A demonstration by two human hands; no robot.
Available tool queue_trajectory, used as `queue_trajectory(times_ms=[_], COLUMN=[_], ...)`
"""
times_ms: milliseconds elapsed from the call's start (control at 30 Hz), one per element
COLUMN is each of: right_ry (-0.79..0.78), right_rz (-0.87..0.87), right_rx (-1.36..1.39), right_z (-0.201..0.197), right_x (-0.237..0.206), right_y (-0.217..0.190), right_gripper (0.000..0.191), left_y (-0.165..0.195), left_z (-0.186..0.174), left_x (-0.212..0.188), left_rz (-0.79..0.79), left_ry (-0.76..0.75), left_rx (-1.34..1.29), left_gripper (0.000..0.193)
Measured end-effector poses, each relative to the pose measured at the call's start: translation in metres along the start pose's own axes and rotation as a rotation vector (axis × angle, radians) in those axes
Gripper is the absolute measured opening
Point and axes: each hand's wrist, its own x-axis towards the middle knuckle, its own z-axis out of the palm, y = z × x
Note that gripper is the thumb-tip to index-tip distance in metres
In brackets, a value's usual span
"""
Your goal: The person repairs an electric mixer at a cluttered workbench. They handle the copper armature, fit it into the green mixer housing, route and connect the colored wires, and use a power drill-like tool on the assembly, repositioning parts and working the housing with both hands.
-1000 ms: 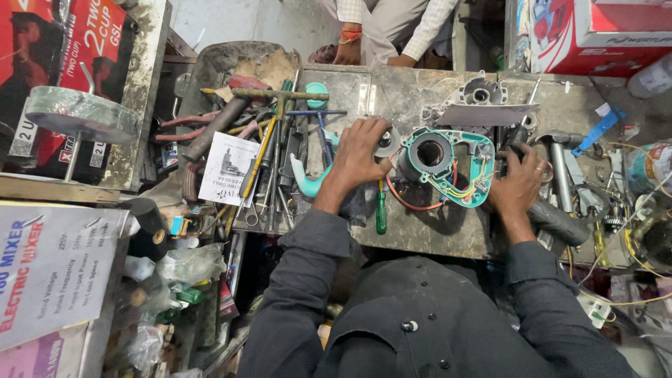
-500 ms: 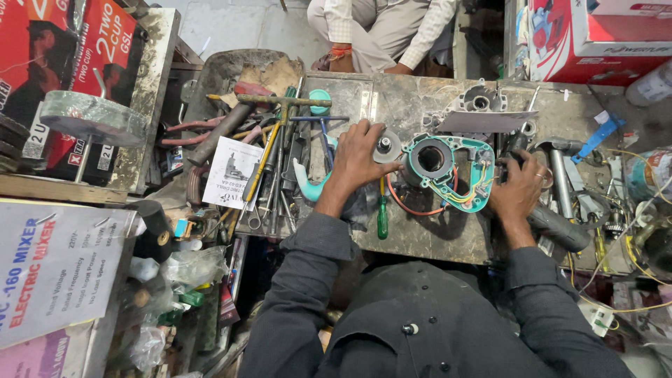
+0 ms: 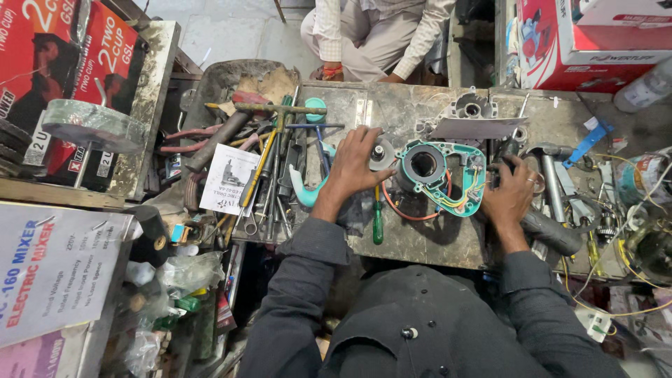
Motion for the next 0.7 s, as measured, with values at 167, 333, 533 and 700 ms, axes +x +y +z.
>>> queue_trajectory(times_ms=[167,333,533,700], right_ry=[-0.005,-0.015,-0.012,-0.013], right_rz=[0.009,0.006,0.007,0.008], right_rx=[-0.005,-0.008,-0.003,-0.011], right_z=[0.0031,0.0041,0.0018,0.0], right_x=[-0.0014,-0.0013,-0.0014,0.0007], right_y=[0.0026,0.004,0.0013,-0.0019], right_gripper=[0.019,0.017,0.017,0.017], left_y=[-0.0023,-0.0041,-0.0048,-0.0039], left_z=[-0.0024,-0.0026,-0.0008,-0.0003], left_x=[0.0003,0.0015,0.0011,0.0021], left_rz=[0.011,-0.004,-0.008,-0.013], left_ry=[-0.012,-0.043,-0.034,-0.044], left_rx=[-0.028,-0.034,-0.084,-0.09], left_gripper=[0.082,0.077,0.078,0.074])
